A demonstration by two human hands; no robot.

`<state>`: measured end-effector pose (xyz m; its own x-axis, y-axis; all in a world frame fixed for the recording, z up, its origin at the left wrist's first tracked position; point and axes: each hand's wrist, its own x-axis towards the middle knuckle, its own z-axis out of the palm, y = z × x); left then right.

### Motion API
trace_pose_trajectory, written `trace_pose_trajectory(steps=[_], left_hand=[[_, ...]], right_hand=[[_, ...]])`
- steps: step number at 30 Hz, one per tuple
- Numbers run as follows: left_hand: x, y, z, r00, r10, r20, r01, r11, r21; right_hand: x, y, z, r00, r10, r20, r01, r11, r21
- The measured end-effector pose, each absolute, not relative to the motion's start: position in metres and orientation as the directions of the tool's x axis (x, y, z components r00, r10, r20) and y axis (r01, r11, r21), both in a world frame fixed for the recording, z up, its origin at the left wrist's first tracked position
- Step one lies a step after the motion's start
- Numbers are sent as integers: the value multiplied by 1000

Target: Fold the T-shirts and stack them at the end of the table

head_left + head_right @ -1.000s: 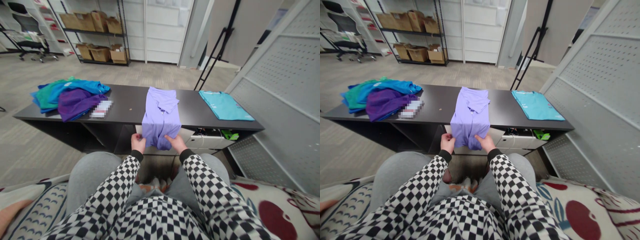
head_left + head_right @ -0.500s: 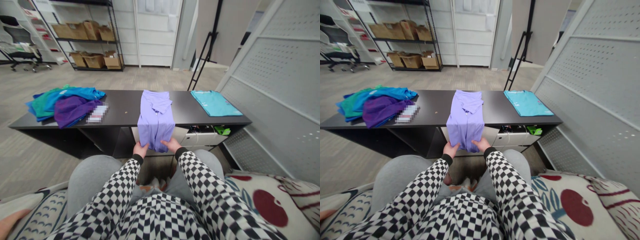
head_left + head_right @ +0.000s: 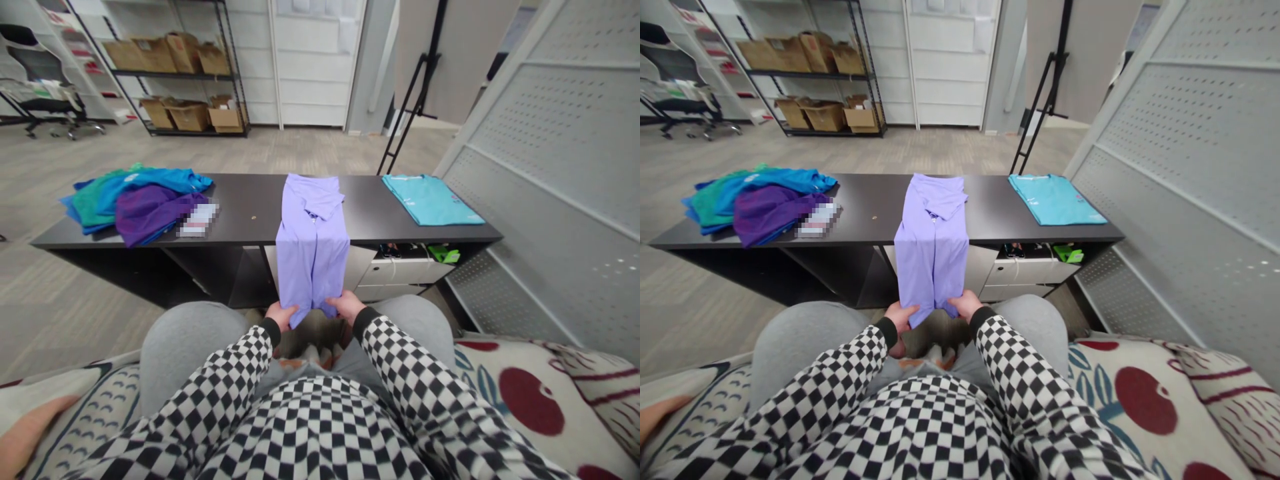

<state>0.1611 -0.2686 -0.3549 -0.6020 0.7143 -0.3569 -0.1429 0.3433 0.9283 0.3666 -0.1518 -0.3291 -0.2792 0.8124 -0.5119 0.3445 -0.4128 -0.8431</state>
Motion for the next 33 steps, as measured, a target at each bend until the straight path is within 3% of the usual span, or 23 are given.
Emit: trace_pose_trajectory(steps=[3, 6, 10, 15, 21, 27, 30, 33], left_hand=[[165, -293, -345, -501, 733, -461, -219, 408, 886], [161, -320, -327, -438, 761, -479, -254, 407, 877], [155, -348, -292, -415, 852, -318, -238, 236, 942], [151, -366, -248, -446, 888, -110, -127, 60, 990], [128, -378, -204, -231, 961, -152, 74, 173, 982], [106, -387, -166, 69, 990, -126, 47, 123, 991], [99, -384, -155, 114, 993, -9, 279, -24, 960], [91, -375, -152, 186, 980, 73, 580, -169, 797]], right_hand=[[367, -179, -322, -303, 790, -533, 316, -444, -838], [373, -206, -315, -330, 832, -446, 230, -388, -893], [392, -238, -296, -305, 919, -249, 27, -253, -967], [418, -264, -260, -283, 925, -254, -126, -298, -946], [441, -268, -216, -380, 893, -242, -147, -316, -937], [469, -260, -179, -591, 778, -215, -84, -325, -942], [478, -252, -175, -679, 720, -141, -18, -209, -978], [481, -242, -174, -652, 758, 21, 109, 121, -987]])
